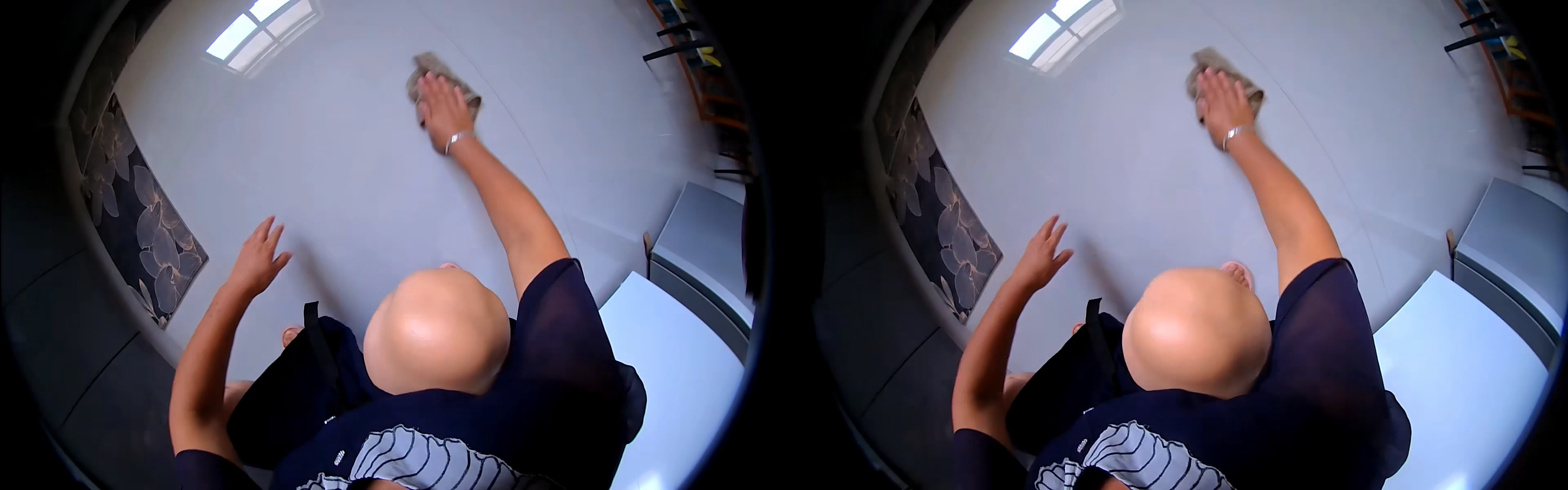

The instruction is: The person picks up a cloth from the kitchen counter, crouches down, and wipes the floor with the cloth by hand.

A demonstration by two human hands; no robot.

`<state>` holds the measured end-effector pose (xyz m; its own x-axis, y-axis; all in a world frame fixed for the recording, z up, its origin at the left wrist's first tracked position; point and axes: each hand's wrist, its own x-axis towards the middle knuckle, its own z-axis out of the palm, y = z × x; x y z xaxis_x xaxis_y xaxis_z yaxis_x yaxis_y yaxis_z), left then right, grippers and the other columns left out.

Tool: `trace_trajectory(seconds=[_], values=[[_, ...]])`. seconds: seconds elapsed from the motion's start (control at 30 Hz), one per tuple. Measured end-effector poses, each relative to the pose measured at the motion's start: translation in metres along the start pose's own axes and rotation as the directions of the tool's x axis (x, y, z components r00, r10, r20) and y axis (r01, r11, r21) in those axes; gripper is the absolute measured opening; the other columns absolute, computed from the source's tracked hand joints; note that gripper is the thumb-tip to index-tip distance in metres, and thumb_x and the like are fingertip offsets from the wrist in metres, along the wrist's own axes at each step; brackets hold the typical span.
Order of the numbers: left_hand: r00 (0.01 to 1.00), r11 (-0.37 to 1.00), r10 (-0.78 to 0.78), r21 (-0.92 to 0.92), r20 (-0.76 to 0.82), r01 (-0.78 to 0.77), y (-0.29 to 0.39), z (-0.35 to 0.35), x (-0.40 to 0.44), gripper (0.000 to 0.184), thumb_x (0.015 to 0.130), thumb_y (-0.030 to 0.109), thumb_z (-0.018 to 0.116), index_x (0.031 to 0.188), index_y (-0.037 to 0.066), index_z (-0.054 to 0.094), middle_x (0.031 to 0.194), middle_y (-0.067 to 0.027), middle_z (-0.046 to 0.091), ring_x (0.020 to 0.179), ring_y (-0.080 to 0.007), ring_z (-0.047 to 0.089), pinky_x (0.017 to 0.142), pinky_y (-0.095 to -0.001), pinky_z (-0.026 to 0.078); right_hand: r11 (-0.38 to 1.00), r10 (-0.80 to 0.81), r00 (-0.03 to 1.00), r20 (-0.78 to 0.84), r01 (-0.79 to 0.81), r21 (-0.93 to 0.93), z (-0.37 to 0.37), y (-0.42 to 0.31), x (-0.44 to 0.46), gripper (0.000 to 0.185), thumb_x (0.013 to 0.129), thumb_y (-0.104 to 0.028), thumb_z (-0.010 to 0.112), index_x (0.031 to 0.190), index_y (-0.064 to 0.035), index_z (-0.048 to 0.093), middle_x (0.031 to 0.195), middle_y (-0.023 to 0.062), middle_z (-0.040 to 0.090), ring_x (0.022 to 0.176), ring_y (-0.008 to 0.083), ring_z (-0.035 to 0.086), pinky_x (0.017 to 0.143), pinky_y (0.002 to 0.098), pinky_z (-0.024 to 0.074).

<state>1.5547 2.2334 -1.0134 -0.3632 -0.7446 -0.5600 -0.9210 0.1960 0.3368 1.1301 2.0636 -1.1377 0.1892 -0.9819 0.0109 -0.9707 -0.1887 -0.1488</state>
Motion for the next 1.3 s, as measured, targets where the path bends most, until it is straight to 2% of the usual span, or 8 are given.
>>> trace_trajectory(seconds=[0.13, 0.4, 0.43, 0.6, 0.73, 1.0, 1.1, 1.3], values=[[0.992, 0.997, -0.019, -0.076, -0.121, 0.010, 0.044, 0.033, 0.060, 0.079, 0.083, 0.024, 0.073, 0.149, 0.007, 0.033, 0.154, -0.0241, 0.029, 0.140, -0.0431, 0.030, 0.113, -0.0494, 0.032, 0.987, 0.088, 0.996, 0.028, -0.083, -0.136, 0.005, -0.015, 0.000, 0.050, 0.099, -0.024, 0.038, 0.148, -0.0123, 0.038, 0.154, 0.0088, 0.037, 0.142, 0.0292, 0.032, 0.115, 0.0498, 0.0240], [0.978, 0.977, -0.209, 0.048, -0.023, 0.210, 0.123, 0.062, 0.104, 0.120, 0.062, 0.026, 0.090, 0.157, 0.020, 0.016, 0.161, -0.0237, 0.005, 0.146, -0.0522, 0.007, 0.102, -0.0684, 0.035, 0.897, -0.408, 0.911, -0.064, 0.413, 0.160, 0.026, -0.059, -0.214, 0.054, 0.090, -0.026, 0.052, 0.144, -0.0191, 0.046, 0.153, 0.0039, 0.040, 0.141, 0.0254, 0.037, 0.117, 0.0513, 0.0222], [0.981, 0.979, -0.184, 0.081, -0.057, 0.188, 0.118, 0.070, 0.105, 0.125, 0.059, 0.027, 0.091, 0.157, 0.019, 0.014, 0.162, -0.0229, 0.001, 0.145, -0.0537, 0.003, 0.101, -0.0685, 0.037, 0.958, -0.287, 0.916, 0.280, 0.271, 0.097, -0.020, -0.043, -0.179, 0.051, 0.091, -0.025, 0.048, 0.142, -0.0190, 0.048, 0.151, 0.0029, 0.043, 0.139, 0.0253, 0.039, 0.116, 0.0519, 0.0239], [0.987, 0.978, -0.157, 0.134, -0.035, 0.160, 0.121, 0.063, 0.109, 0.128, 0.058, 0.028, 0.092, 0.157, 0.011, 0.012, 0.158, -0.0318, 0.003, 0.141, -0.0606, 0.005, 0.105, -0.0636, 0.035, 0.980, 0.199, 0.976, -0.093, -0.198, 0.018, -0.005, 0.091, -0.080, 0.054, 0.101, -0.033, 0.037, 0.153, -0.0187, 0.032, 0.160, 0.0003, 0.029, 0.148, 0.0218, 0.022, 0.120, 0.0472, 0.0148], [0.987, 0.983, -0.163, 0.084, 0.007, 0.162, 0.123, 0.063, 0.109, 0.130, 0.057, 0.026, 0.092, 0.157, 0.012, 0.010, 0.158, -0.0317, 0.000, 0.141, -0.0612, 0.003, 0.103, -0.0661, 0.035, 0.952, 0.222, 0.975, -0.030, -0.223, -0.207, -0.007, 0.077, -0.091, 0.055, 0.100, -0.032, 0.040, 0.152, -0.0163, 0.033, 0.159, 0.0037, 0.029, 0.146, 0.0264, 0.025, 0.119, 0.0482, 0.0158], [0.975, 0.969, -0.223, 0.113, 0.020, 0.219, 0.133, 0.066, 0.110, 0.129, 0.059, 0.027, 0.092, 0.157, 0.014, 0.009, 0.159, -0.0292, -0.003, 0.143, -0.0583, 0.001, 0.099, -0.0700, 0.037, 0.985, -0.137, 0.969, 0.206, 0.113, 0.127, -0.007, 0.021, -0.240, 0.056, 0.096, -0.033, 0.049, 0.151, -0.0223, 0.037, 0.158, -0.0008, 0.033, 0.144, 0.0204, 0.030, 0.119, 0.0475, 0.0181], [0.975, 0.968, -0.218, 0.135, 0.033, 0.212, 0.130, 0.063, 0.108, 0.131, 0.058, 0.030, 0.093, 0.157, 0.013, 0.008, 0.158, -0.0324, -0.002, 0.141, -0.0611, 0.004, 0.103, -0.0668, 0.035, 0.945, 0.128, 0.991, 0.050, -0.107, -0.308, -0.007, 0.076, -0.174, 0.055, 0.098, -0.032, 0.041, 0.151, -0.0170, 0.037, 0.155, 0.0029, 0.039, 0.143, 0.0227, 0.034, 0.118, 0.0485, 0.0212], [0.989, 0.967, -0.148, 0.209, 0.004, 0.144, 0.116, 0.064, 0.109, 0.125, 0.062, 0.036, 0.091, 0.156, 0.013, 0.013, 0.158, -0.0308, 0.004, 0.142, -0.0589, 0.008, 0.104, -0.0635, 0.038, 0.907, 0.419, 0.906, -0.067, -0.421, -0.017, -0.020, 0.163, -0.108, 0.055, 0.100, -0.031, 0.042, 0.153, -0.0184, 0.032, 0.160, 0.0040, 0.028, 0.147, 0.0246, 0.024, 0.119, 0.0460, 0.0176]])
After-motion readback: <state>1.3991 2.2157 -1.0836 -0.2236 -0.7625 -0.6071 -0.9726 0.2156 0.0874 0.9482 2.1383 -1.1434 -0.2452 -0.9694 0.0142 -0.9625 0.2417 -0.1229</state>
